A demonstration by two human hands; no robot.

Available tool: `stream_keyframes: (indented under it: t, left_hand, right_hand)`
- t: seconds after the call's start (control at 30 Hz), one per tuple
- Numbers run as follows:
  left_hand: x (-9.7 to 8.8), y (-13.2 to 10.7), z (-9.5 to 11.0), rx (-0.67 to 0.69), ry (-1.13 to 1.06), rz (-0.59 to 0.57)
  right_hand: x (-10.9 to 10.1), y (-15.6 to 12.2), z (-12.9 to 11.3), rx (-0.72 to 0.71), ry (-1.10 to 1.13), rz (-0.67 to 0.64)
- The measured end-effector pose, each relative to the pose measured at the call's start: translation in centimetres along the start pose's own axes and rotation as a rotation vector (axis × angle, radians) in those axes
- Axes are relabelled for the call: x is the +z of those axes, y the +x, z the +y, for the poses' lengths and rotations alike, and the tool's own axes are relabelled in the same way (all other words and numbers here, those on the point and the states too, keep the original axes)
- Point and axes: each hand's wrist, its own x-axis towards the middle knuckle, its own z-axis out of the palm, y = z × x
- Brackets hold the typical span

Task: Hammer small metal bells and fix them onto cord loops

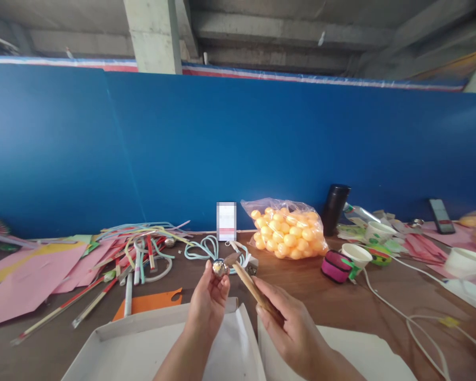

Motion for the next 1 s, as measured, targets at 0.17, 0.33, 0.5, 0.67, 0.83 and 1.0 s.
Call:
stream_keyframes:
  t: [0.17, 0.33, 0.5, 0.67, 0.83, 1.0]
  left_hand:
    - [-0.14, 0.25, 0.01, 0.003, -0.024, -0.009]
    - [-0.06, 0.18, 0.07, -0.017, -0.019, -0.007]
    - [0.03, 0.02, 0.19, -0.029, -0.016, -0.029]
    - [0.31, -0.12, 0.18, -0.018, 0.007, -0.004]
    - [0.23, 0.03, -0.01, 0.019, 0.006, 0.007]
    - [-0.01, 0.16, -0.2, 0.044, 0.047, -0.026]
  right_hand:
    - [0.16, 0.0, 0.08, 0.0, 0.014, -0.018]
    - [0.2, -0.1, 0.27, 0.02, 0.019, -0.017]
    - [0.17, -0.2, 0.39, 0.026, 0.029, -0.005]
    - [0.02, -0.18, 0.25, 0.011, 0.034, 0.016]
    - [0.12, -0.25, 0.25, -0.028, 0.037, -0.032]
    - [0.17, -0.27, 0.29, -0.032, 0.029, -0.062]
